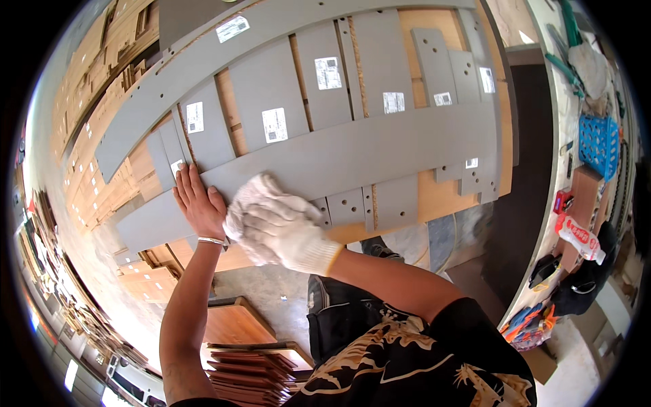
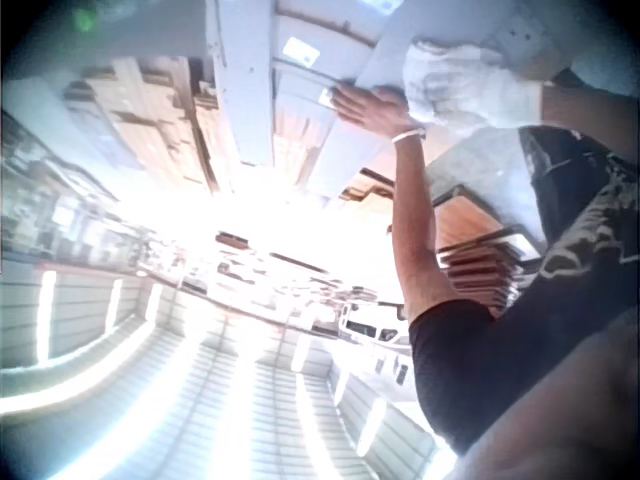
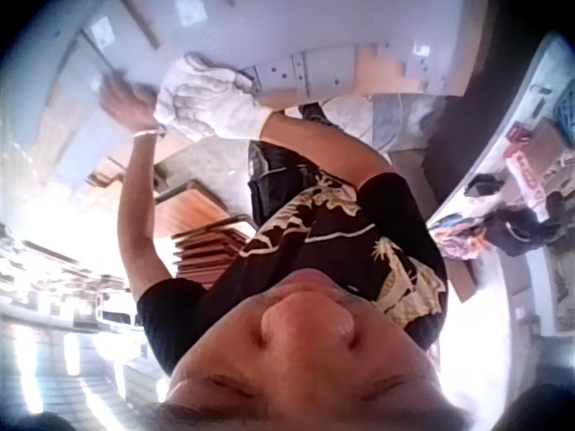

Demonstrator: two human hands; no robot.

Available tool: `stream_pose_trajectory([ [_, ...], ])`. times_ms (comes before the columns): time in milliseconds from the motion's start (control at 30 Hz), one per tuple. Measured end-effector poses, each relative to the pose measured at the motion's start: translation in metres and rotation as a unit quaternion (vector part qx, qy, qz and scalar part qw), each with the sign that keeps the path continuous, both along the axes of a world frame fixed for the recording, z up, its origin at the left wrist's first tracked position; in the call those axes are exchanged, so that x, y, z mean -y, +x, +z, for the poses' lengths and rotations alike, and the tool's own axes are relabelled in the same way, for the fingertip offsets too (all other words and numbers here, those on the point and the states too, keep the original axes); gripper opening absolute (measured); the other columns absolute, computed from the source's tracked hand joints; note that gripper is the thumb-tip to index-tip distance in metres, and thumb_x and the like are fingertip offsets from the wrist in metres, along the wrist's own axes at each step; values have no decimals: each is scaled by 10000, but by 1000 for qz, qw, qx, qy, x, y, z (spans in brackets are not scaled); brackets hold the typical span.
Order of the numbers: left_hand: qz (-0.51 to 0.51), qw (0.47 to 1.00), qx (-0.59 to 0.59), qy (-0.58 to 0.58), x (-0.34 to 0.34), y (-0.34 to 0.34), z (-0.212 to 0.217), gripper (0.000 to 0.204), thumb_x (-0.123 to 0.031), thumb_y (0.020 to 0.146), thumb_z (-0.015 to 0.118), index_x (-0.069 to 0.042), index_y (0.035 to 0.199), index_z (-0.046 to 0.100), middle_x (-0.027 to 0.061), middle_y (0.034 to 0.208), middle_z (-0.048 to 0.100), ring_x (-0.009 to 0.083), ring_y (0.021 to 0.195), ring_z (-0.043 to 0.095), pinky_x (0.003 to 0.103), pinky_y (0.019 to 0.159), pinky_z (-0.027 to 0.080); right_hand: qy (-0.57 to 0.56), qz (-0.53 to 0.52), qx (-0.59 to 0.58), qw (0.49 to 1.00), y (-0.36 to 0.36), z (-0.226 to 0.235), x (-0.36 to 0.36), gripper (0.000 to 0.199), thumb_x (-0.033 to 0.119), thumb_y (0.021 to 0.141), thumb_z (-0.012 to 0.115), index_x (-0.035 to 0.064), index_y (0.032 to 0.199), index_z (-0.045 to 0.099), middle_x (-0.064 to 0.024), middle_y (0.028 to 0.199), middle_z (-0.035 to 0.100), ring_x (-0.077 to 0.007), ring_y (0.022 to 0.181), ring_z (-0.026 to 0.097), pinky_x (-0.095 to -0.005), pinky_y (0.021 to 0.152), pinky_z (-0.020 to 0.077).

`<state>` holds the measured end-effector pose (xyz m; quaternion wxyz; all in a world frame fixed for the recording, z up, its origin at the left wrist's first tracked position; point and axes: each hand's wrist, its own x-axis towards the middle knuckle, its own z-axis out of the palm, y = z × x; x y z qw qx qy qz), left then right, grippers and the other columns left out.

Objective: The person wipes multiple gray rectangular wood panels with a white cloth. They repeatedly pick up a plastic bottle, pour liquid onto the cloth, and wipe each panel's surface. The person handles the panels one at a time, placing them back on the workbench after cleaning.

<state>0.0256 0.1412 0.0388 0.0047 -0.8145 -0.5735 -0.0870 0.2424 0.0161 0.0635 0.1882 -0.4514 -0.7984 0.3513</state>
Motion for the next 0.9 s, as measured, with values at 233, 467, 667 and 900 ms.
stream_pose_trajectory([
  [233,21,999,14,-36,6,8,14,654,-314,1020,395,41,1569,411,255,1658,375,435,1574,283,588,1290,143,-23,-308,188,932,206,-1,71,572,159,911,621,86,1478,598,-208,1557,524,-403,1470,466,-567,1238,298],
  [467,30,997,10,-68,-1,11,18,648,-301,990,419,43,1538,436,278,1653,362,453,1567,280,598,1295,116,30,-344,239,908,107,8,-21,554,155,945,585,10,1479,569,-229,1469,590,-357,1351,579,-542,1110,432],
  [667,-73,985,148,-37,-3,-11,17,780,-455,944,608,44,1520,443,255,1626,412,455,1529,346,575,1273,169,55,-107,-10,993,-24,10,-96,624,387,982,601,118,1543,556,-126,1582,546,-316,1581,311,-515,1319,118],
  [900,8,949,311,-50,-98,10,25,643,-94,989,618,24,1583,400,210,1615,447,343,1515,411,464,1260,305,-495,-269,-688,457,112,46,-44,438,126,1039,548,62,1473,558,-139,1414,635,-249,1205,639,-375,1036,529],
])
